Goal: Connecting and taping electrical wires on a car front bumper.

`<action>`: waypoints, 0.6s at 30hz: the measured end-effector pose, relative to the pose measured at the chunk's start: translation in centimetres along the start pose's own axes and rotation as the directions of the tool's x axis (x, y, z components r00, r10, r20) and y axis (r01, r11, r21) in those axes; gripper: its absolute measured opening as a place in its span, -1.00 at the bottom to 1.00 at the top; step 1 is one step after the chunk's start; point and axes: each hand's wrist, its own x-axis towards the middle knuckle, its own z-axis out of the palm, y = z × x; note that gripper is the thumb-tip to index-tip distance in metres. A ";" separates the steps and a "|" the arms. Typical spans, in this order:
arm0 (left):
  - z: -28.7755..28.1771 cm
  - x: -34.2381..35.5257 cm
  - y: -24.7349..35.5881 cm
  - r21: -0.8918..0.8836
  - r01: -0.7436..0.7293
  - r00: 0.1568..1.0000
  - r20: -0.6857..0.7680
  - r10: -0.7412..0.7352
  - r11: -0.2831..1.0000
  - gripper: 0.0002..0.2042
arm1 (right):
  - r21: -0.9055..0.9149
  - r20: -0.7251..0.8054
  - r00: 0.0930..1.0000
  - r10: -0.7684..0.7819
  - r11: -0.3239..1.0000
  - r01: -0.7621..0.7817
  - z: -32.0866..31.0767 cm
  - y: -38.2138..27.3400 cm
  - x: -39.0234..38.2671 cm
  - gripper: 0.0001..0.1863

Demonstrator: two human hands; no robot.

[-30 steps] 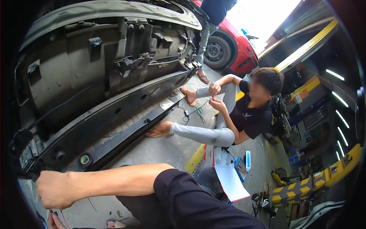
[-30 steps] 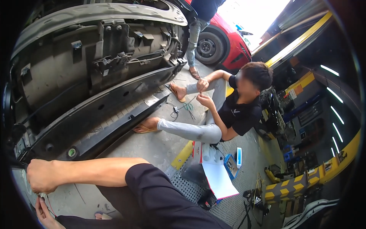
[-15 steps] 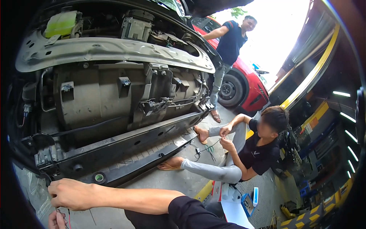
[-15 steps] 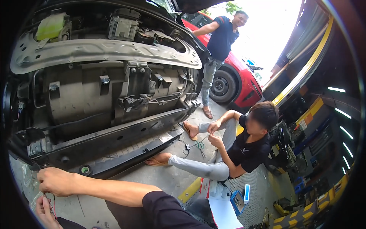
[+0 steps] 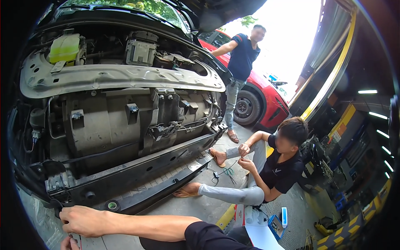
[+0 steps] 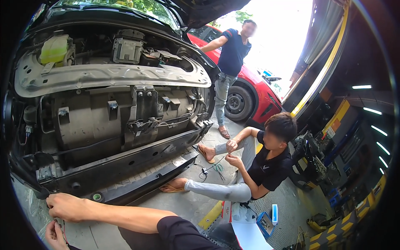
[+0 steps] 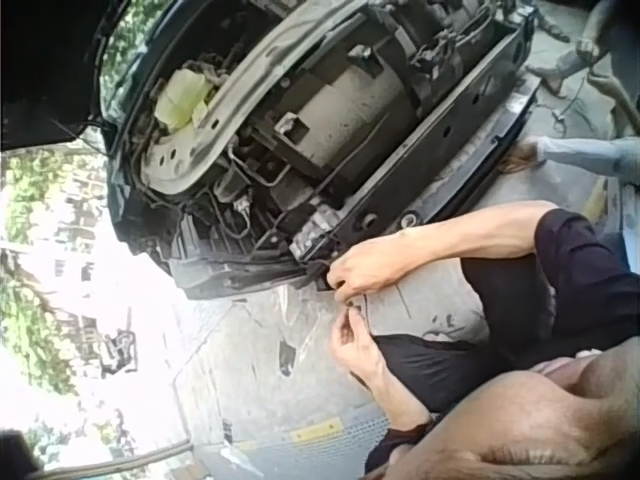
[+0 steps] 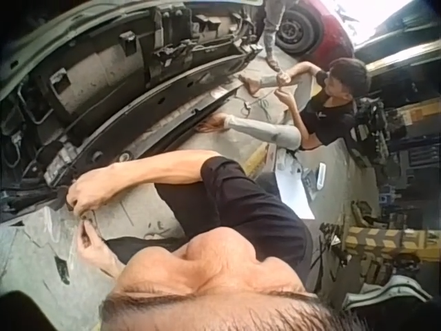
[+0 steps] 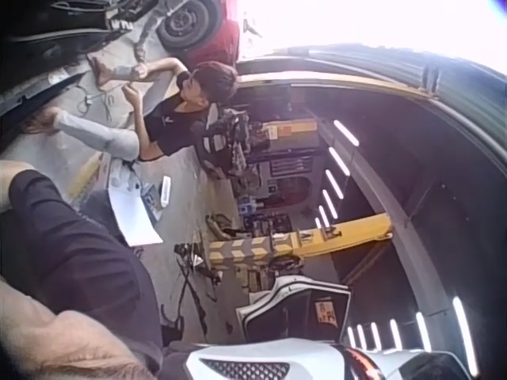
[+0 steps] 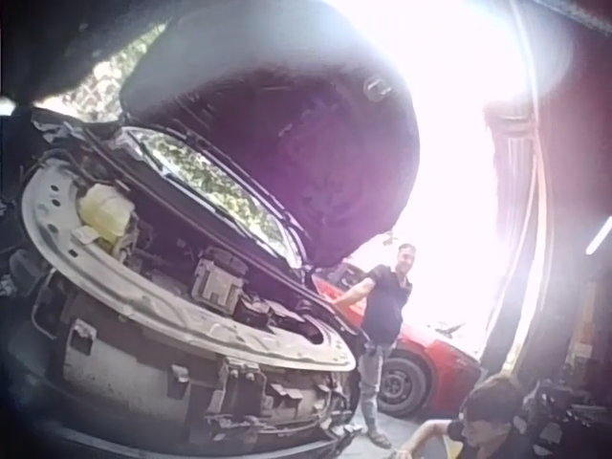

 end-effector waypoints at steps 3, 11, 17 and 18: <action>0.0 0.2 -0.1 -0.021 0.057 0.998 0.012 -0.057 0.998 -0.73 | 0.000 0.034 0.999 -0.005 1.000 0.005 0.2 -0.1 0.2 -0.90; 0.3 0.0 0.1 0.008 -0.068 0.998 -0.010 0.068 0.998 -0.70 | 0.037 -0.081 0.997 0.017 0.999 -0.014 0.9 -0.2 0.3 -0.87; -0.7 0.8 -0.2 0.090 -0.065 0.998 0.007 0.065 0.994 -0.67 | -0.110 -0.054 0.997 -0.053 0.993 0.047 2.4 1.3 0.3 -0.83; -1.0 0.9 -0.5 0.044 -0.017 1.000 -0.003 0.017 0.999 -0.63 | -0.140 -0.089 0.993 -0.074 0.988 0.061 2.8 1.4 0.5 -0.86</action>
